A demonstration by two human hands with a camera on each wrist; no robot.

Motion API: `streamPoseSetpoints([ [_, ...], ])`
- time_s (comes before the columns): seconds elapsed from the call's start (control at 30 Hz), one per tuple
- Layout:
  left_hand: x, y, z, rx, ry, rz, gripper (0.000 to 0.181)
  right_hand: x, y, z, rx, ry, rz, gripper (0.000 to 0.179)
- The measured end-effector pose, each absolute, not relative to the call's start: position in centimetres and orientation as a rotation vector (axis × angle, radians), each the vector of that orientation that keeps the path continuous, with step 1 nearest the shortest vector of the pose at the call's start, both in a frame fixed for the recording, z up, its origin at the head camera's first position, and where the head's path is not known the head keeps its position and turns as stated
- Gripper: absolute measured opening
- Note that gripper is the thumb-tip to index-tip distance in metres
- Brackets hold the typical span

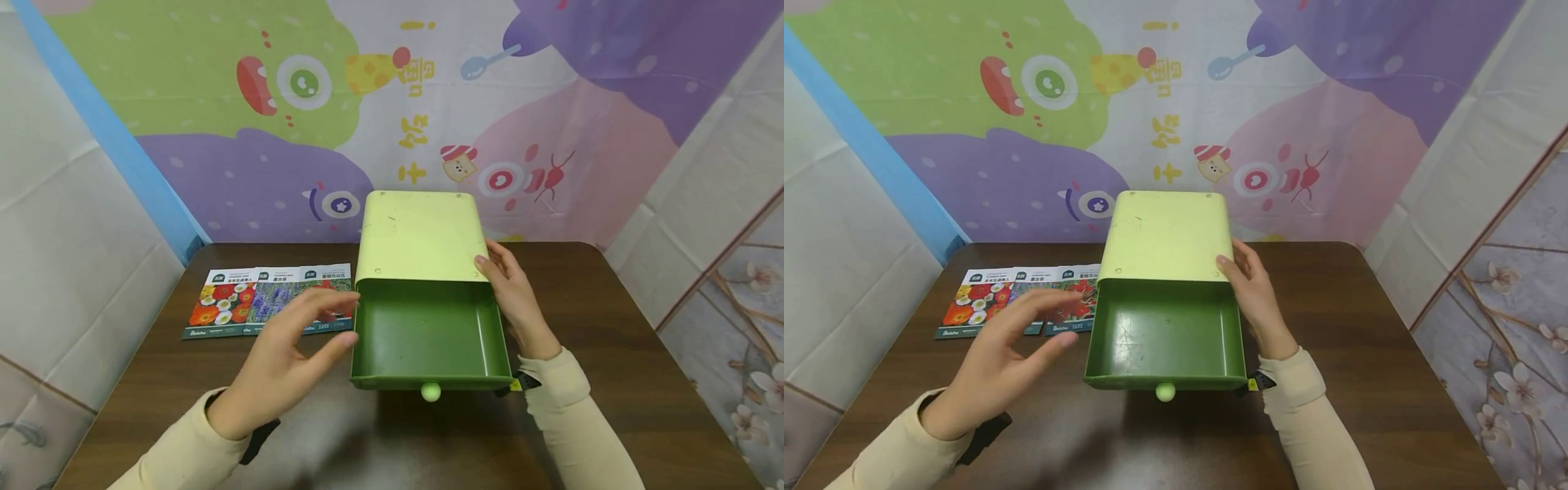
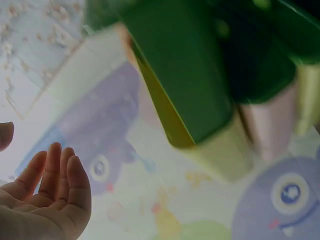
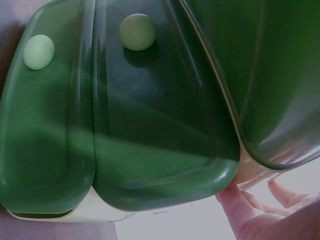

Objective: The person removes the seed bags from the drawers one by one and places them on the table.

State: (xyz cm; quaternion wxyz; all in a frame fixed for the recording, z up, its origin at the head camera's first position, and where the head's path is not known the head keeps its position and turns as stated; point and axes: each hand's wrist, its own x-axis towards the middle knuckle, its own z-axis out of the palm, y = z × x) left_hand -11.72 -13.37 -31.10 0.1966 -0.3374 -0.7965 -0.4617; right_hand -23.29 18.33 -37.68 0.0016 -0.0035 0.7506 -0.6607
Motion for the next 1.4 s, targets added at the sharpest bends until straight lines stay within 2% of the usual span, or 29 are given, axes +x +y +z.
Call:
streamPoseSetpoints([
  [0.27, -9.4, -11.1, -32.1, -1.273, -2.234, -1.329, 0.034, -23.2, 18.4, -37.7, -0.024, 2.345, -2.083, 0.059],
  [0.53, -8.9, -9.8, -34.2, -1.417, -2.366, -1.309, 0.023, -23.2, 18.3, -37.7, -0.014, 2.342, -2.074, 0.060],
  [1.03, -8.9, -7.5, -37.5, -1.280, -2.788, -1.600, 0.033, -23.3, 18.3, -37.8, -0.008, 2.345, -2.082, 0.060],
  [1.4, -9.4, -6.3, -40.0, -0.983, -2.864, -2.095, 0.030, -23.3, 18.4, -37.8, -0.016, 2.350, -2.084, 0.059],
])
